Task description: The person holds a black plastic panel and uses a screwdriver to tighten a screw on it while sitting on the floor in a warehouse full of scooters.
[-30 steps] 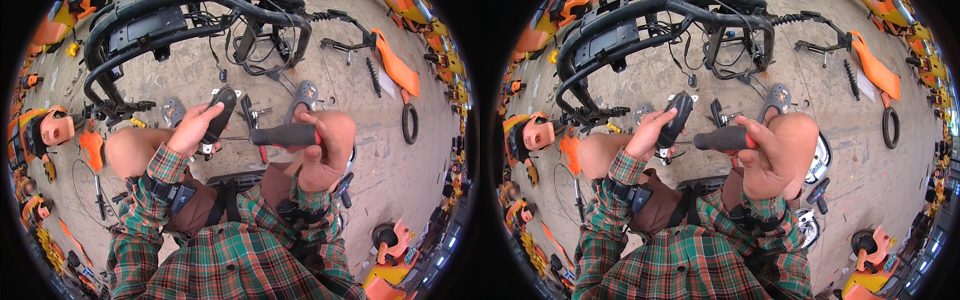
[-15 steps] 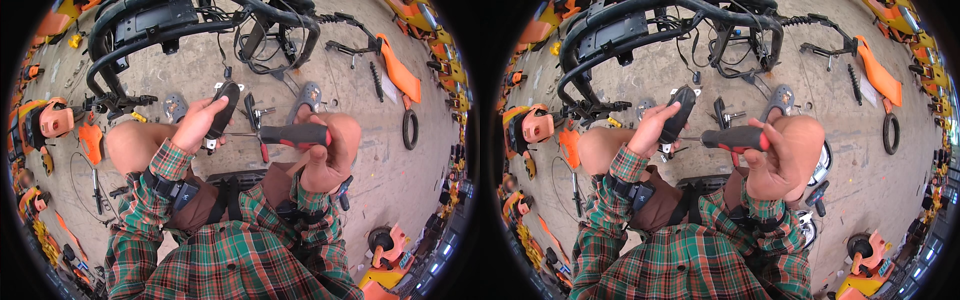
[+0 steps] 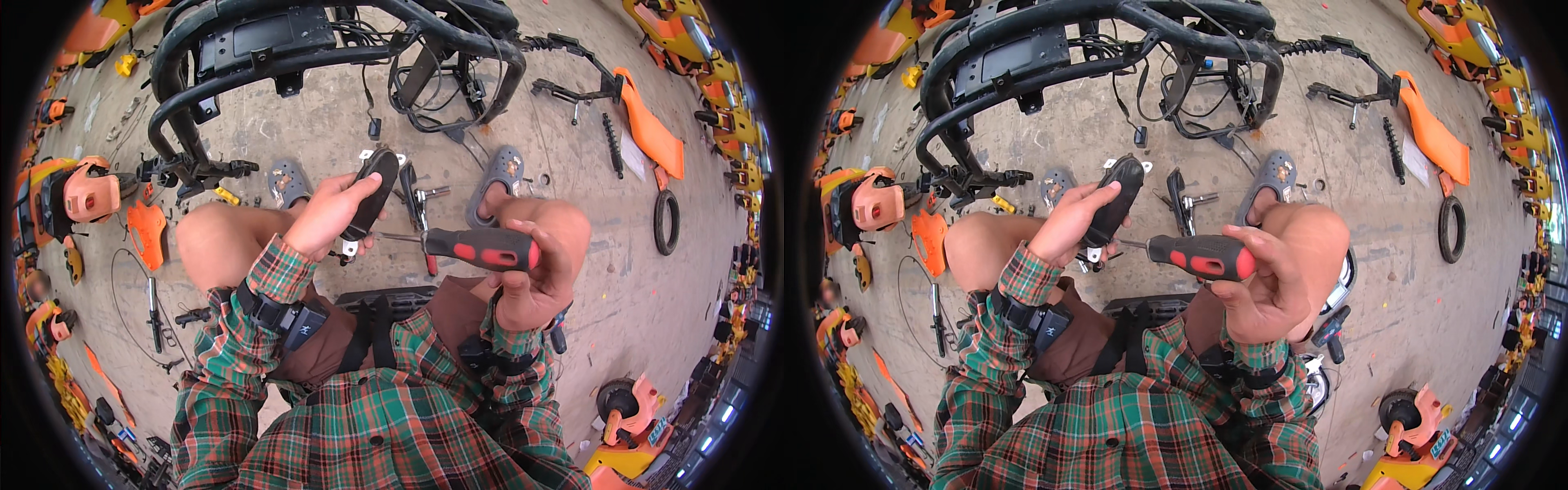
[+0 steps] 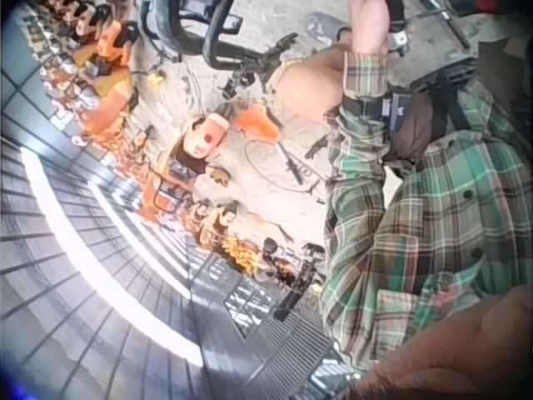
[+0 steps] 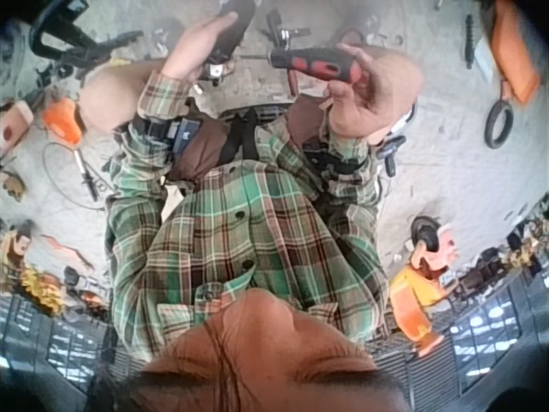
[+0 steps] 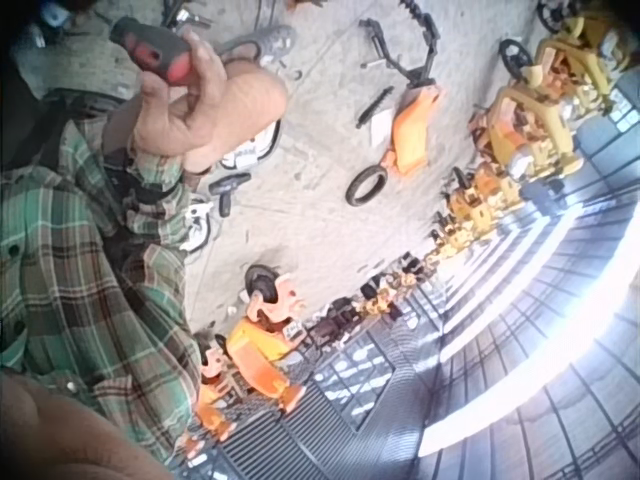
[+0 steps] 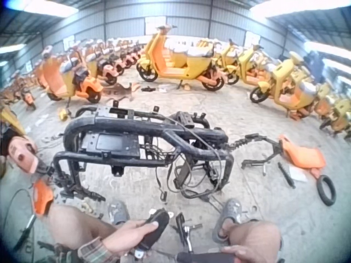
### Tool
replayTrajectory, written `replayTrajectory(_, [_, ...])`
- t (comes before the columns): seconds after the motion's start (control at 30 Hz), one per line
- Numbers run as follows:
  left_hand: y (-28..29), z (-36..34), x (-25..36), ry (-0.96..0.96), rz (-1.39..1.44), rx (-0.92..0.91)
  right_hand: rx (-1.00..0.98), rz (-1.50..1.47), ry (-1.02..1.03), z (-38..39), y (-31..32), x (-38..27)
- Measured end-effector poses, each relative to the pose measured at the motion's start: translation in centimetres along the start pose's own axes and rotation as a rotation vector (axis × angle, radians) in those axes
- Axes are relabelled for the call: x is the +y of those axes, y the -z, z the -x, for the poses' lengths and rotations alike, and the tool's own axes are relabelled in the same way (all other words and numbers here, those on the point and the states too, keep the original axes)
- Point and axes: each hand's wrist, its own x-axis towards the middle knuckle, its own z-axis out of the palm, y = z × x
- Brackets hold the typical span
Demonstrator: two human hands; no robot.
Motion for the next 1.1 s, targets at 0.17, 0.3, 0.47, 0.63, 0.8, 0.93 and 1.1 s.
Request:
replayTrajectory(0.17, [-0.3, 0.0, 0.1, 0.004, 0.009, -0.017, 0.078, 0.102, 0.089, -0.9, -1.0, 0.3])
replayTrajectory(0.3, [-0.3, -0.2, 0.0, 0.003, 0.006, -0.035, 0.095, -0.269, 0.144, -0.7, -1.7, 0.0])
replayTrajectory(0.47, [-0.7, 0.3, 0.4, 0.006, 0.000, 0.004, 0.058, 0.202, 0.240, -0.7, -0.8, 0.4])
replayTrajectory(0.63, [-0.6, 0.1, 0.2, 0.000, -0.003, -0.002, 0.051, 0.157, 0.149, -0.6, -0.8, 0.0])
replayTrajectory(0.8, [-0.5, 0.1, 0.1, 0.009, 0.004, -0.004, 0.003, 0.006, 0.108, -1.0, -1.5, -0.3])
replayTrajectory(0.93, [-0.5, 0.1, 0.1, 0.000, -0.020, -0.004, 0.017, 0.119, 0.240, -1.5, -1.0, 0.5])
replayTrajectory(1.1, [-0.4, 0.2, 0.1, 0.006, -0.018, -0.004, -0.035, 0.094, 0.135, -1.3, -1.3, -0.7])
